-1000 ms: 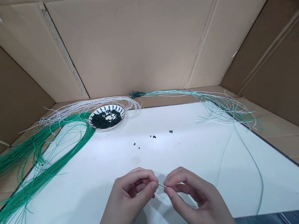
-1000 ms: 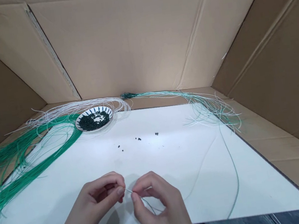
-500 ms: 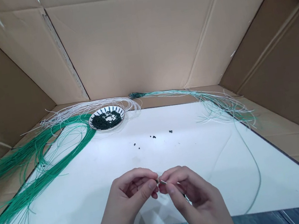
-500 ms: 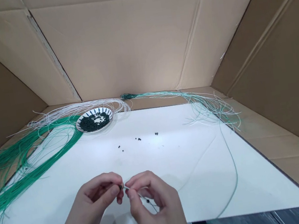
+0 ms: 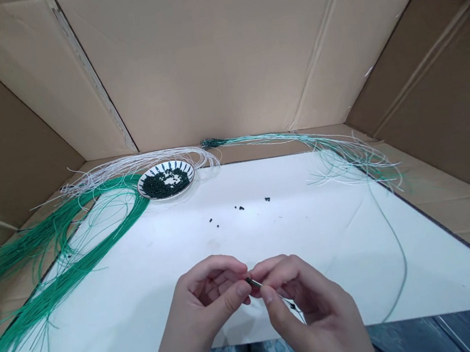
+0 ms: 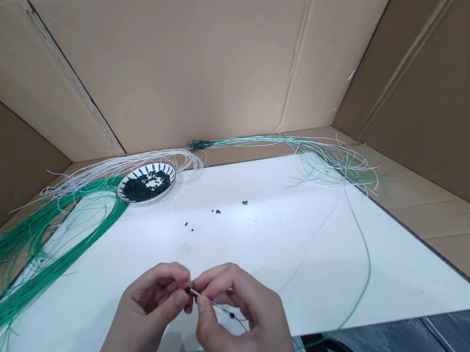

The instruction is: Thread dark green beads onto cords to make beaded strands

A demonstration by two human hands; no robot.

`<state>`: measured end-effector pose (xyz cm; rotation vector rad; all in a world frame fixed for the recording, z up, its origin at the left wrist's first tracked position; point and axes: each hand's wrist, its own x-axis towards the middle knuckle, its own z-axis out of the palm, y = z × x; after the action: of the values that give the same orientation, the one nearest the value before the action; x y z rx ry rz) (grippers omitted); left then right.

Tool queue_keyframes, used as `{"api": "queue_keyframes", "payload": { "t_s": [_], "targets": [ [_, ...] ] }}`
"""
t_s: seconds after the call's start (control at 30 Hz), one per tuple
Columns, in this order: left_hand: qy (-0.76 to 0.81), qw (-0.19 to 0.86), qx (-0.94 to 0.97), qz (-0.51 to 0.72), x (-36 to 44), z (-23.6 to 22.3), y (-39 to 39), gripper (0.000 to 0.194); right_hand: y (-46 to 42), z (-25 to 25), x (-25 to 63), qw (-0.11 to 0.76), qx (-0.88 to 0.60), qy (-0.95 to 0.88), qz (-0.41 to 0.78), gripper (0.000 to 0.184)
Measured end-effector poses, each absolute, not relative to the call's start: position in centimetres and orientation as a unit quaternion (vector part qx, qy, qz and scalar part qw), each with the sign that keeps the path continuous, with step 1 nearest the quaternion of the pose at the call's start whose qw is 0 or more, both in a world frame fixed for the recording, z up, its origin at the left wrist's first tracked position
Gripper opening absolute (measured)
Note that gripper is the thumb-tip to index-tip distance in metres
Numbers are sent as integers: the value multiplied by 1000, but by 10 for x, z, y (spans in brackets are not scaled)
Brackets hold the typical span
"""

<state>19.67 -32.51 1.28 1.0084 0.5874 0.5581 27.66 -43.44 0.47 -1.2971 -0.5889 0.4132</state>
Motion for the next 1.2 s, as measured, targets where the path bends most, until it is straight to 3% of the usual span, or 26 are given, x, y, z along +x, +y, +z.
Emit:
{"api": "queue_keyframes", "payload": {
  "t_s": [0.37, 1.2],
  "targets": [
    [264, 804, 467, 255, 194, 7, -323, 24, -435, 6, 277, 710, -624, -291, 151, 18],
    [257, 786, 512, 232, 188, 12, -318, 21, -441, 11, 288, 683, -616, -332, 208, 18]
  ]
}}
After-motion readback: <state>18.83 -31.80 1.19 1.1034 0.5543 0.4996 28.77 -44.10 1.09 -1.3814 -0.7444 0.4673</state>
